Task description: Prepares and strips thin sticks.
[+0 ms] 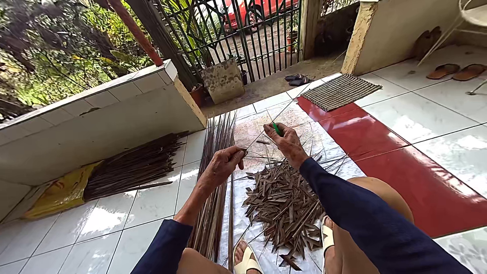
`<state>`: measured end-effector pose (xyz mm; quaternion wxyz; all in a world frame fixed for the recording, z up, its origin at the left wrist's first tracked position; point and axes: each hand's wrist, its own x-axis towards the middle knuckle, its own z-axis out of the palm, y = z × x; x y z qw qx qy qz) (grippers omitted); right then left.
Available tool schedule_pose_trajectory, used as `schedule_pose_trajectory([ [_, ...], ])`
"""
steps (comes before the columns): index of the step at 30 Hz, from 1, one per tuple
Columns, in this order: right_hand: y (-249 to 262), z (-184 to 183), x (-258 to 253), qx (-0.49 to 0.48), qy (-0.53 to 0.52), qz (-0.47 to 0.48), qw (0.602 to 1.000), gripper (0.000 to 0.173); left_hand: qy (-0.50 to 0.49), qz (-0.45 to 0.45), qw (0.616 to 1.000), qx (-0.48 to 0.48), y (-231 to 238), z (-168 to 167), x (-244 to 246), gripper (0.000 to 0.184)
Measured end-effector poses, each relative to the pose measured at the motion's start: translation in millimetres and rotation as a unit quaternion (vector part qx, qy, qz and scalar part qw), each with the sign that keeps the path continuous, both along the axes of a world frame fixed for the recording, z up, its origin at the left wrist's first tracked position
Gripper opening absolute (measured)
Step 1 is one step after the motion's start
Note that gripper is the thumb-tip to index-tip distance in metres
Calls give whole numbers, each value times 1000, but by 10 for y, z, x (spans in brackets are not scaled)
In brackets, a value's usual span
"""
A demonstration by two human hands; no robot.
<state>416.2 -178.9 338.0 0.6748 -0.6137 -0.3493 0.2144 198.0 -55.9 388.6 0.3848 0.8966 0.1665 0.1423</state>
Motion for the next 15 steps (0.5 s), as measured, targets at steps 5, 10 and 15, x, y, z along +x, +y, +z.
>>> schedule_pose_trajectory([
  [5,-4,-28,-6,-6,-17,22,1000,32,-2,-15,1000,18,13,-33,33,27],
  [10,-88,7,93,-21,-52,19,998,31,-1,-3,1000,22,40,-17,10,27],
  [15,-175,33,263,-36,-62,-45,996,27,-17,11,1000,19,87,-5,-24,26],
])
